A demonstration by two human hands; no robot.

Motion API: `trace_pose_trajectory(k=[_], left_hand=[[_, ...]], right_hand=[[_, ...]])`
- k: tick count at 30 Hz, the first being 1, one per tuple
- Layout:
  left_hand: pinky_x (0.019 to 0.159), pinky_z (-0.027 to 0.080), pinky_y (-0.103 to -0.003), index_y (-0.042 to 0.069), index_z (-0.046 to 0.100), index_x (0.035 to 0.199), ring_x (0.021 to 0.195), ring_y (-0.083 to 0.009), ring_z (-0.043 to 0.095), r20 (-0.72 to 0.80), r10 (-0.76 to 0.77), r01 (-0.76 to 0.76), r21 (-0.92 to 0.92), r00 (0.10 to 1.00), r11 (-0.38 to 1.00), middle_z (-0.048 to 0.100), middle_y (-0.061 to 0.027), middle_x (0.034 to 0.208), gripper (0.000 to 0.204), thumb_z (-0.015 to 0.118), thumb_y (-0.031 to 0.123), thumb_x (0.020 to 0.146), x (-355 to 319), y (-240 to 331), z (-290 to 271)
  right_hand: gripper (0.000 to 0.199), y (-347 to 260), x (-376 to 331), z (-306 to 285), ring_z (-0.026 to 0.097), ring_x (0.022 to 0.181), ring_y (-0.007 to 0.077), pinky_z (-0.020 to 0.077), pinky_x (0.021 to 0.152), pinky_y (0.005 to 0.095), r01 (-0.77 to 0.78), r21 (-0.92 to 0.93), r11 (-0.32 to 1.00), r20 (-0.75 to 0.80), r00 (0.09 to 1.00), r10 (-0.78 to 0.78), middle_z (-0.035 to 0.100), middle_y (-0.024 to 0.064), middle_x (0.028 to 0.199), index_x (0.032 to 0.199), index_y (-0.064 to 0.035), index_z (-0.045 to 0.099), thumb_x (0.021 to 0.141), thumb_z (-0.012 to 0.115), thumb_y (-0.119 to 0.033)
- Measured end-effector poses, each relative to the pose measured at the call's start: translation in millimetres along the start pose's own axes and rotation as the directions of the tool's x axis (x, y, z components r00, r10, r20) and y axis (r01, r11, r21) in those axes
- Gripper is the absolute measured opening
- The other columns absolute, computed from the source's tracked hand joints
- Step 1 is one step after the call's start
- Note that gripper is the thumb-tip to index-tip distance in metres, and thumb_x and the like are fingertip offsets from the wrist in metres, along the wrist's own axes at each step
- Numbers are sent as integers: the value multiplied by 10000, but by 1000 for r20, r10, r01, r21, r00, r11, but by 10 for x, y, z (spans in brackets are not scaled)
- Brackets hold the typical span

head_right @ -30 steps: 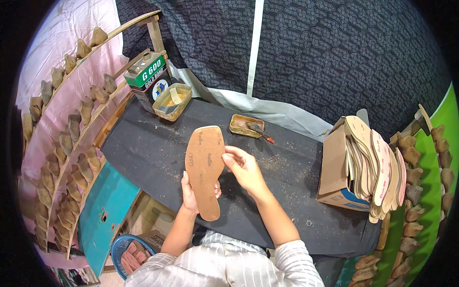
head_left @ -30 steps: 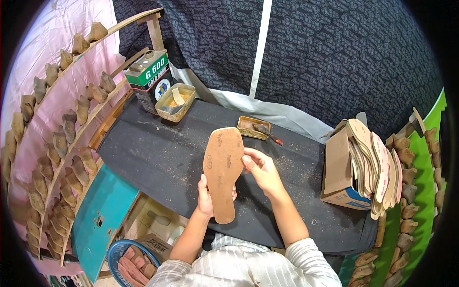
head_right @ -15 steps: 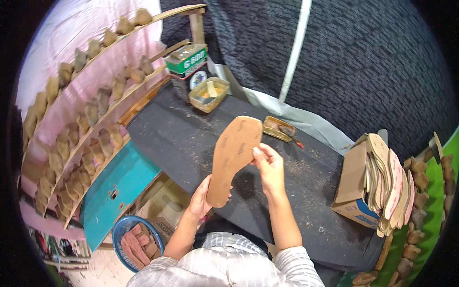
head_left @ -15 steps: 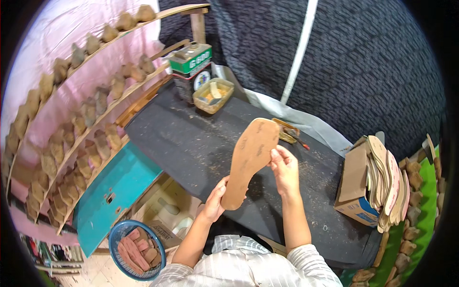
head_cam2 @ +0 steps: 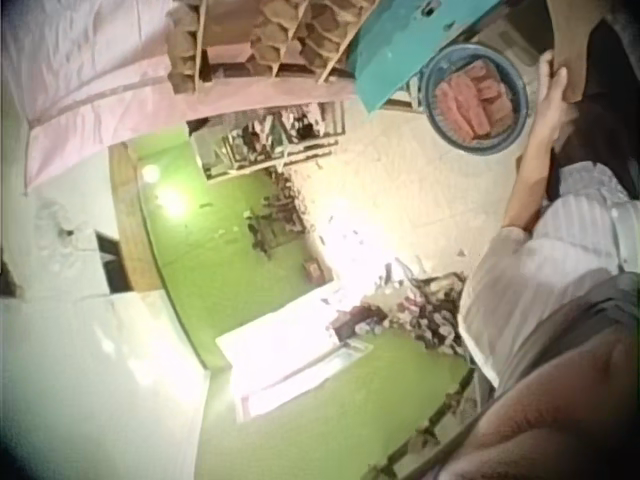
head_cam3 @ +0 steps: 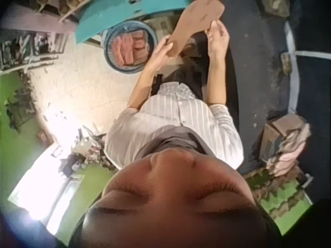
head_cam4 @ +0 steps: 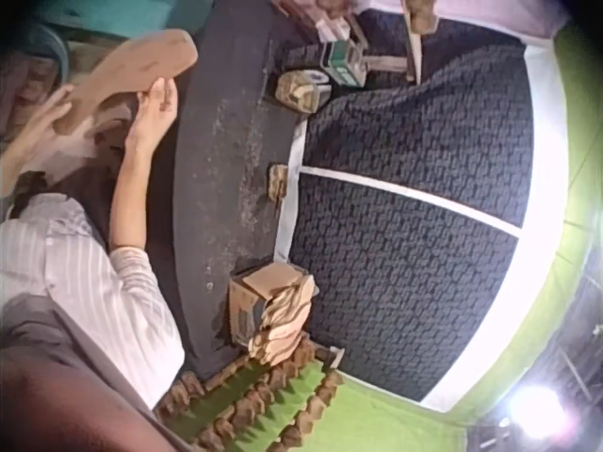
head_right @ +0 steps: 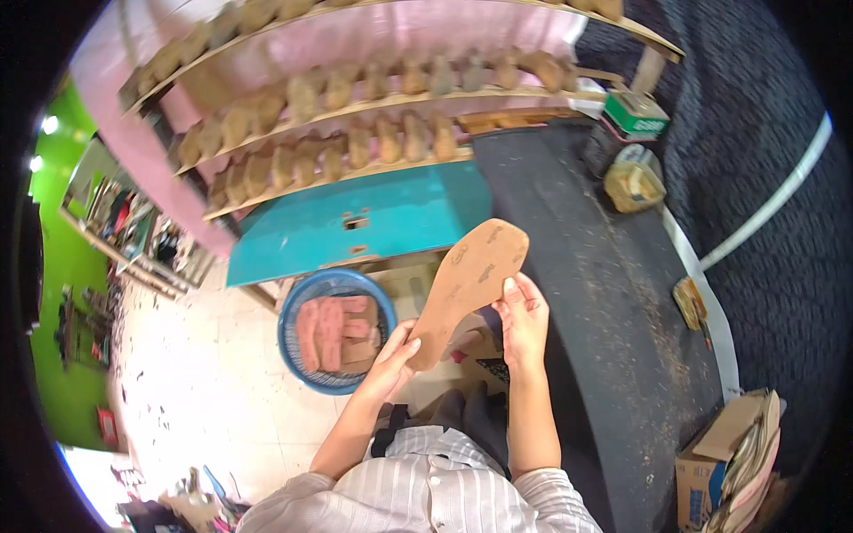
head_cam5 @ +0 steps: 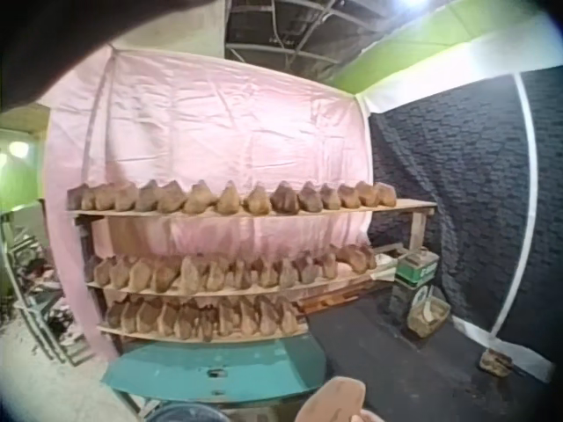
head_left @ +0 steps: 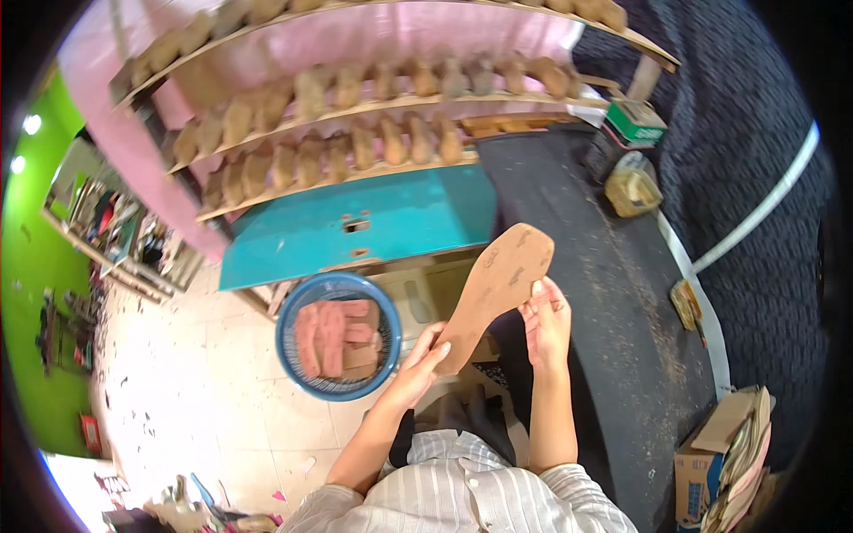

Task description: Apply adhesive to shoe insoles or outsoles using a small brush.

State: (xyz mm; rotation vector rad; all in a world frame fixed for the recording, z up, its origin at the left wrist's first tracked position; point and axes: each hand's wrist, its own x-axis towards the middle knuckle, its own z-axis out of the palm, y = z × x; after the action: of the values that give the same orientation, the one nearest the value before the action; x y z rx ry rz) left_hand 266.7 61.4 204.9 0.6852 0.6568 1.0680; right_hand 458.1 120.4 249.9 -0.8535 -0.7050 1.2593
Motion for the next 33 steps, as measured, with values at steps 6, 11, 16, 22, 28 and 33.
trace_pose_trajectory(k=[6,11,16,22,28,33], left_hand=[[906,382,-285,78,371,1278,1052,-118,445,-297,130,-123,41,946,992,443,-49,1173,378,494,121,923,-866,46,-788],[828,439,-287,89,339,1258,1016,-128,455,-421,170,-171,36,891,985,428,-46,1154,409,534,70,899,-1205,4,-1147],[811,433,-268,86,348,1252,986,-126,473,-488,211,-162,142,847,977,459,-52,1117,415,556,85,893,-1149,-245,-1434],[771,424,-248,77,404,1231,902,-134,517,-614,200,-30,275,764,961,543,-61,949,428,615,124,862,-784,-705,-1884],[653,458,-257,101,469,1220,748,-139,557,-740,200,151,377,642,914,564,-63,853,462,678,137,810,-626,-1076,-2404],[767,481,-323,131,412,1292,852,-253,594,-651,327,225,615,685,755,599,-157,982,631,716,91,741,-536,-1283,-2671]], right_hand=[[257,843,-360,704,575,754,78,447,663,227,-249,-49,967,161,954,254,638,16,899,1084,-11,571,893,593,-180],[249,1327,-453,930,570,746,71,448,663,217,-399,-54,915,211,891,401,634,11,892,1081,-25,563,896,584,-190],[270,1894,-258,969,546,713,42,448,656,196,-479,-174,861,269,818,509,617,-17,865,1079,-30,576,897,586,-230],[285,2675,-3,835,579,793,57,469,701,204,-483,-237,843,239,812,532,618,-11,943,1136,-43,569,907,567,-215],[380,3324,67,671,577,915,105,475,814,261,-452,-410,792,221,794,567,607,23,1014,1249,-23,503,900,576,-154],[338,3812,133,514,595,781,93,499,686,228,-437,-458,774,168,813,558,631,40,924,1208,-18,544,882,580,-98]])
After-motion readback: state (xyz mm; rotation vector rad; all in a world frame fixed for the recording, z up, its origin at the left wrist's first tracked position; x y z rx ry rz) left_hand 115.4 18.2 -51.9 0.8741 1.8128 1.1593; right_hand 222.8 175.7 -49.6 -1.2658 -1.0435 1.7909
